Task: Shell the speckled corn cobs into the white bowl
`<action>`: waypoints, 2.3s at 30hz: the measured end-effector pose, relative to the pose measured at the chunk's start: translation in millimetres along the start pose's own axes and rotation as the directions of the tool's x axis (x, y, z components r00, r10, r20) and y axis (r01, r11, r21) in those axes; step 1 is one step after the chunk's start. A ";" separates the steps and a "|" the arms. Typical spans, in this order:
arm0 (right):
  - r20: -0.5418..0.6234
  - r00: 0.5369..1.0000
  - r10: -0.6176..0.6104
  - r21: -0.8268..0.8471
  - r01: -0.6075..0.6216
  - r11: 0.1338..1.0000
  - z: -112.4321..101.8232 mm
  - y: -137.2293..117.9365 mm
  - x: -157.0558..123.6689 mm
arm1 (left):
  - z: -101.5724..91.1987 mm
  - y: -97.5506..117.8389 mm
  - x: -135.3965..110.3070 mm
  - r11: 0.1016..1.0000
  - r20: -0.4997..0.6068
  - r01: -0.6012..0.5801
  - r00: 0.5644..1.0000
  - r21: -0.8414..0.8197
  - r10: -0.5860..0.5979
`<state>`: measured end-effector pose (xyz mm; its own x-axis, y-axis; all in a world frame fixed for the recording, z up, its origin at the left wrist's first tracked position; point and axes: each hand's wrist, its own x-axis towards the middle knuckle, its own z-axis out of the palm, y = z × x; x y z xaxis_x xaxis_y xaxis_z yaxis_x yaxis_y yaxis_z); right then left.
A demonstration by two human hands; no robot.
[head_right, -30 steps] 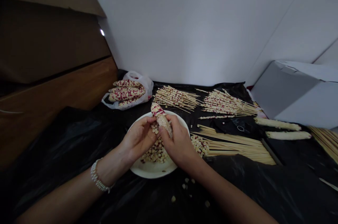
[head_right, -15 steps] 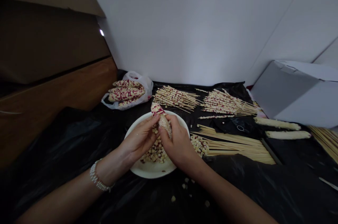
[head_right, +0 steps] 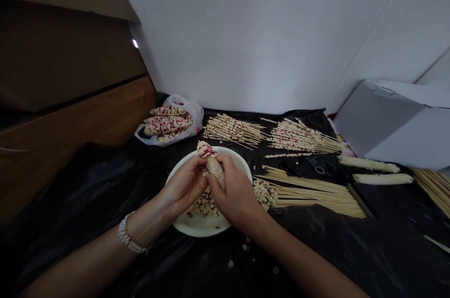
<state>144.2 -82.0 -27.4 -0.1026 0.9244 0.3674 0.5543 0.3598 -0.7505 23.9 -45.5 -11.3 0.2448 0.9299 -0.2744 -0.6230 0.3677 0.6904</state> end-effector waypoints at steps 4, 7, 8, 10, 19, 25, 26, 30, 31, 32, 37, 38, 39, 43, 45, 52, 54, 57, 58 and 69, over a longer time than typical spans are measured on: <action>0.023 0.999 0.023 0.046 -0.024 0.999 -0.5 0.3 0.4 | -5.6 -2.3 0.6 0.998 0.009 -0.002 1.000 0.059 0.001; 0.025 0.999 0.044 0.078 -0.046 0.996 -2.3 -0.6 1.1 | -10.6 -3.2 2.1 0.997 0.002 0.045 0.999 0.062 -0.045; 0.023 0.998 0.052 0.091 -0.054 0.994 -3.0 -0.8 1.3 | -10.5 -1.9 2.0 0.996 0.032 0.081 0.996 0.043 -0.082; 0.008 0.997 0.073 0.120 -0.073 0.990 -3.8 -0.8 1.7 | -7.1 3.2 0.3 0.994 0.083 0.107 0.991 0.006 -0.107; -0.016 0.996 0.088 0.181 -0.084 0.980 -2.4 2.6 1.8 | 7.3 15.5 -6.1 0.974 0.041 0.136 0.991 -0.183 -0.131; -0.014 0.998 0.064 0.139 -0.061 0.988 -3.0 0.2 2.7 | 7.1 11.9 -4.8 0.969 0.020 0.139 0.990 -0.205 -0.138; -0.010 0.998 0.066 0.147 -0.064 0.987 -3.0 0.1 2.8 | 7.7 11.3 -5.0 0.969 0.017 0.134 0.991 -0.206 -0.133; 0.011 0.997 0.077 0.156 -0.078 0.985 -2.6 0.0 2.1 | 8.8 9.9 -5.6 0.978 0.023 0.116 0.993 -0.176 -0.113; 0.014 0.997 0.078 0.154 -0.080 0.985 -2.4 0.1 1.7 | 8.8 9.6 -5.3 0.980 0.019 0.111 0.994 -0.167 -0.109; 0.016 0.997 0.081 0.154 -0.082 0.985 -2.1 0.2 1.4 | 8.6 9.3 -4.9 0.981 0.013 0.109 0.994 -0.161 -0.108; 0.014 0.997 0.078 0.181 -0.079 0.980 -0.9 1.0 0.9 | 6.2 5.4 -3.3 0.984 0.007 0.115 0.993 -0.139 -0.115; 0.014 0.997 0.079 0.189 -0.080 0.979 -0.7 1.3 1.2 | 5.7 4.6 -3.7 0.984 0.013 0.120 0.993 -0.133 -0.119; 0.018 0.996 0.086 0.197 -0.088 0.976 -0.7 1.7 1.5 | 5.3 4.1 -4.3 0.983 0.021 0.130 0.991 -0.132 -0.128; 0.028 0.993 0.119 0.231 -0.122 0.965 -0.7 4.2 2.7 | 5.7 6.5 -7.2 0.971 0.059 0.153 0.988 -0.185 -0.145; 0.025 0.992 0.121 0.266 -0.123 0.956 -0.5 6.1 2.9 | 6.9 8.1 -7.1 0.969 0.056 0.119 0.992 -0.219 -0.109; 0.025 0.990 0.136 0.305 -0.137 0.942 0.1 7.8 2.4 | 6.8 0.8 -3.6 0.987 0.018 0.056 0.998 -0.149 -0.054; 0.004 0.991 0.130 0.280 -0.126 0.952 -0.2 6.1 2.1 | 5.2 -1.4 -3.9 0.991 0.042 0.020 0.999 -0.129 -0.014; -0.002 0.992 0.129 0.256 -0.125 0.959 -0.3 3.7 1.9 | 3.7 -2.3 -3.9 0.994 0.046 0.006 0.999 -0.113 -0.001; -0.002 0.992 0.129 0.248 -0.125 0.961 -0.3 3.3 1.9 | 3.5 -1.9 -3.5 0.993 0.036 0.008 0.999 -0.114 -0.004; -0.012 0.996 0.090 0.174 -0.086 0.981 0.7 4.4 2.4 | -1.0 2.0 3.7 0.983 0.050 0.133 0.991 -0.124 -0.128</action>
<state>145.8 -78.1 -30.2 -0.0427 0.9514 0.3049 0.4085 0.2951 -0.8638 22.8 -41.3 -11.6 0.3594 0.8743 -0.3261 -0.6721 0.4850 0.5596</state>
